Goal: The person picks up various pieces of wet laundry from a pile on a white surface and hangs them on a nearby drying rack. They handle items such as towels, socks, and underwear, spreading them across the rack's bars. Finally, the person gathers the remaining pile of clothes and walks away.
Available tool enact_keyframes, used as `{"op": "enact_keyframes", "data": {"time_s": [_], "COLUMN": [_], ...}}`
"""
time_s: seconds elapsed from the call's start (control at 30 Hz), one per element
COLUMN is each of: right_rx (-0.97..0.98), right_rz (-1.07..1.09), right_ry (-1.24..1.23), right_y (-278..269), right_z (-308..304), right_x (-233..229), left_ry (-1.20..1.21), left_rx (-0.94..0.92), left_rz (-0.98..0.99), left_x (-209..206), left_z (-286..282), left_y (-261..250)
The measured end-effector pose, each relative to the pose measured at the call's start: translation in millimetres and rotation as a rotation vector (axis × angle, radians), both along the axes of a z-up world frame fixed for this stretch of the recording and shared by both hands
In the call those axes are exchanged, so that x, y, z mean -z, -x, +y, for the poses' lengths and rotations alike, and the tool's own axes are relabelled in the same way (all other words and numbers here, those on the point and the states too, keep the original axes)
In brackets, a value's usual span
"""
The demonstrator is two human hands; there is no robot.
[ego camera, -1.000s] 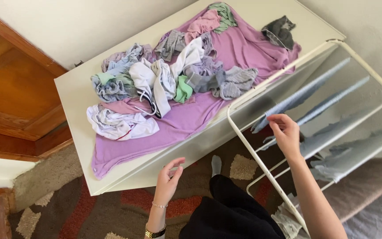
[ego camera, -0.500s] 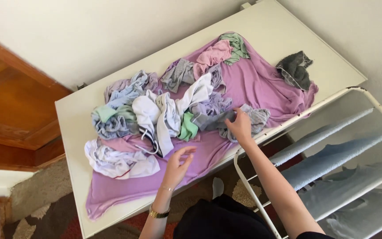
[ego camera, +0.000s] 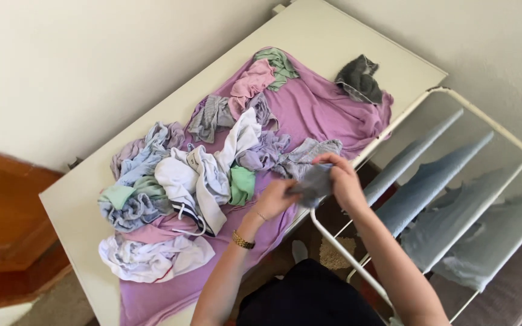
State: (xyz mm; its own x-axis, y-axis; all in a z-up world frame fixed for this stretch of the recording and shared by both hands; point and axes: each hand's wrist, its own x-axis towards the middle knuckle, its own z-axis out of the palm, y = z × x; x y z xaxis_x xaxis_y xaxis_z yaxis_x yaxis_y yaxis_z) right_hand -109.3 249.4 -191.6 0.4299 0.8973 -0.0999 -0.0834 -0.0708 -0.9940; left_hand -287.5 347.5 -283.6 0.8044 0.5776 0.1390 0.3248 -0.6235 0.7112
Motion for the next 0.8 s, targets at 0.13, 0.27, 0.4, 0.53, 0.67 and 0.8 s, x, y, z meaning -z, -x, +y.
{"op": "enact_keyframes", "data": {"time_s": [0.13, 0.27, 0.4, 0.53, 0.67, 0.8], "right_rx": [0.180, 0.293, 0.440, 0.649, 0.775, 0.843], "right_rz": [-0.125, -0.488, -0.616, -0.523, -0.506, -0.640], "right_ry": [0.011, -0.004, -0.056, -0.062, -0.117, -0.066], "right_y": [9, 1, 38, 85, 105, 60], "right_z": [-55, -106, -149, -174, -202, -261], "right_x": [-26, 7, 27, 45, 50, 37], "left_ry": [0.422, 0.691, 0.874, 0.831, 0.642, 0.560], "left_rx": [0.067, -0.136, -0.275, -0.265, -0.173, -0.223], "left_rz": [-0.102, -0.194, -0.472, -0.648, -0.590, -0.535], "left_x": [-20, -22, -24, -25, -50, -34], "left_z": [-36, -67, -102, -133, -171, -163], "left_y": [24, 56, 60, 55, 64, 76]}}
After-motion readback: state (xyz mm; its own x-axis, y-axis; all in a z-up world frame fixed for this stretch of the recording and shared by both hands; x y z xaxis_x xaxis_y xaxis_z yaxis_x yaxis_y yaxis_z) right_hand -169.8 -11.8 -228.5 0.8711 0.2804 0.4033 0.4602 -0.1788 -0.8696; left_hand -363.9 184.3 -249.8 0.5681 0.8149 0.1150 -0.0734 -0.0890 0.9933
